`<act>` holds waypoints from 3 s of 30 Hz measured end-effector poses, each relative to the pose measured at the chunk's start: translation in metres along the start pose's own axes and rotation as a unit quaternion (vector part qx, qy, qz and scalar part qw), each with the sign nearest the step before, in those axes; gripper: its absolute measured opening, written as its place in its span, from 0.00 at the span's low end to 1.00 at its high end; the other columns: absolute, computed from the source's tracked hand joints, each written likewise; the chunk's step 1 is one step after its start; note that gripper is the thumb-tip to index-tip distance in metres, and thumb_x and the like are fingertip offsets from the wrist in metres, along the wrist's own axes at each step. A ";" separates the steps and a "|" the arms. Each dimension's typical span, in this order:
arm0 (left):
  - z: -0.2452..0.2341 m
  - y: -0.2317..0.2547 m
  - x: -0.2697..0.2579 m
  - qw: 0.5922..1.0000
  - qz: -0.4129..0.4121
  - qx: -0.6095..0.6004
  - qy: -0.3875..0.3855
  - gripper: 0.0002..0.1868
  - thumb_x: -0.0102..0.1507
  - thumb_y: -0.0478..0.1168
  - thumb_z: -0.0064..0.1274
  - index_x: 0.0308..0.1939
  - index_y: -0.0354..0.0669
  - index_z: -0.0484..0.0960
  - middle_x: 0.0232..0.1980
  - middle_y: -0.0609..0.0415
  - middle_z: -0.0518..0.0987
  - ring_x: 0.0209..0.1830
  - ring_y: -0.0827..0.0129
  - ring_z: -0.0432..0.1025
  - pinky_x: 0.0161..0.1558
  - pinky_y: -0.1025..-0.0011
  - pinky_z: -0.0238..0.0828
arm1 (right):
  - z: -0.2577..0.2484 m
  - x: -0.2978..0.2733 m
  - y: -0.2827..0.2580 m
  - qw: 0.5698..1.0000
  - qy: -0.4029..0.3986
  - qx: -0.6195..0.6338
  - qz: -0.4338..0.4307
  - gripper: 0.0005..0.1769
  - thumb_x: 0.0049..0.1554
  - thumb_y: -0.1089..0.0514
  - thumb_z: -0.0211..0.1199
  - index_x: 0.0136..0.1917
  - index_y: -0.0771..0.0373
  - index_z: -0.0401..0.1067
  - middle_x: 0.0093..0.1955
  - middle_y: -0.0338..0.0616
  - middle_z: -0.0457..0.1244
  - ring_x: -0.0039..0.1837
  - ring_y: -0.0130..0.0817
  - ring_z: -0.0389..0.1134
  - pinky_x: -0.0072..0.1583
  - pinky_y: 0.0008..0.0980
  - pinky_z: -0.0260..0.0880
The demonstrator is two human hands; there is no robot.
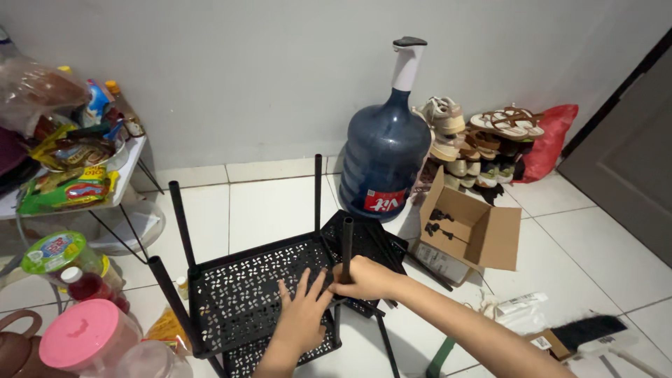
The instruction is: The person assembles a black perforated metal shelf by inserting vertical poles into the corner holes of the shelf panels. They repeatedly insert and remove poles to adjust fit, handling multiple panels and poles on the floor.
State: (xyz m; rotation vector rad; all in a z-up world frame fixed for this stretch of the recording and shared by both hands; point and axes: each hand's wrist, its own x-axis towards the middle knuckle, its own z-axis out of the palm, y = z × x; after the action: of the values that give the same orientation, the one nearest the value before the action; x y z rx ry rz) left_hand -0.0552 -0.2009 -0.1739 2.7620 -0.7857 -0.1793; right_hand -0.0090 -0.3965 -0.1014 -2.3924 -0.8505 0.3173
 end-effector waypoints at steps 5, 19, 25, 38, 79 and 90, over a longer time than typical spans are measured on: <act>0.011 -0.008 0.008 1.000 0.005 -0.007 -0.009 0.39 0.55 0.23 0.48 0.69 0.54 0.68 0.81 0.54 0.48 0.82 0.47 0.36 0.66 0.16 0.22 | 0.000 0.003 0.006 1.000 -0.007 -0.006 -0.003 0.14 0.56 0.55 0.65 0.36 0.69 0.73 0.32 0.52 0.68 0.35 0.42 0.70 0.40 0.38 0.69; -0.013 0.001 -0.002 0.999 0.015 -0.024 -0.017 0.41 0.56 0.24 0.48 0.73 0.56 0.66 0.81 0.55 0.51 0.82 0.48 0.38 0.66 0.17 0.23 | -0.009 0.047 0.084 0.918 0.149 0.343 0.133 0.11 0.55 0.61 0.50 0.48 0.64 0.72 0.38 0.36 0.66 0.32 0.27 0.66 0.34 0.28 0.68; -0.014 -0.005 0.014 0.987 -0.088 -0.128 -0.044 0.28 0.67 0.54 0.45 0.70 0.57 0.70 0.80 0.58 0.57 0.84 0.60 0.44 0.74 0.24 0.24 | 0.017 0.081 0.068 0.920 0.332 0.196 0.063 0.20 0.50 0.60 0.68 0.56 0.65 0.72 0.34 0.34 0.60 0.37 0.22 0.60 0.40 0.25 0.64; -0.019 -0.027 0.025 0.972 -0.224 -0.044 -0.051 0.38 0.65 0.70 0.34 0.79 0.75 0.49 0.85 0.61 0.34 0.84 0.51 0.24 0.63 0.16 0.09 | 0.054 0.129 0.104 0.929 0.365 -0.003 0.053 0.15 0.58 0.52 0.62 0.48 0.68 0.75 0.41 0.56 0.69 0.45 0.52 0.71 0.47 0.45 0.69; -0.022 0.014 0.127 0.972 0.046 0.061 0.220 0.27 0.54 0.37 0.58 0.58 0.38 0.76 0.65 0.43 0.72 0.70 0.50 0.61 0.65 0.42 0.56 | 0.057 0.058 0.246 0.893 0.386 -0.016 0.230 0.26 0.53 0.52 0.68 0.62 0.65 0.70 0.57 0.60 0.66 0.60 0.55 0.68 0.61 0.46 0.69; -0.204 -0.018 -0.093 0.736 0.382 0.041 0.558 0.11 0.51 0.41 0.58 0.37 0.45 0.79 0.37 0.54 0.77 0.32 0.60 0.73 0.30 0.64 0.72 | 0.041 0.179 0.007 0.939 0.265 0.220 -0.012 0.22 0.56 0.56 0.67 0.63 0.63 0.71 0.45 0.36 0.66 0.43 0.25 0.64 0.47 0.26 0.69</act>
State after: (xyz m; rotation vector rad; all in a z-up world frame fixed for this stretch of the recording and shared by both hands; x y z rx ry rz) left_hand -0.0869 -0.0923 0.0212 1.7487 -1.3503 1.5016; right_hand 0.1154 -0.2685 -0.1439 -1.9038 -0.4915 -0.1392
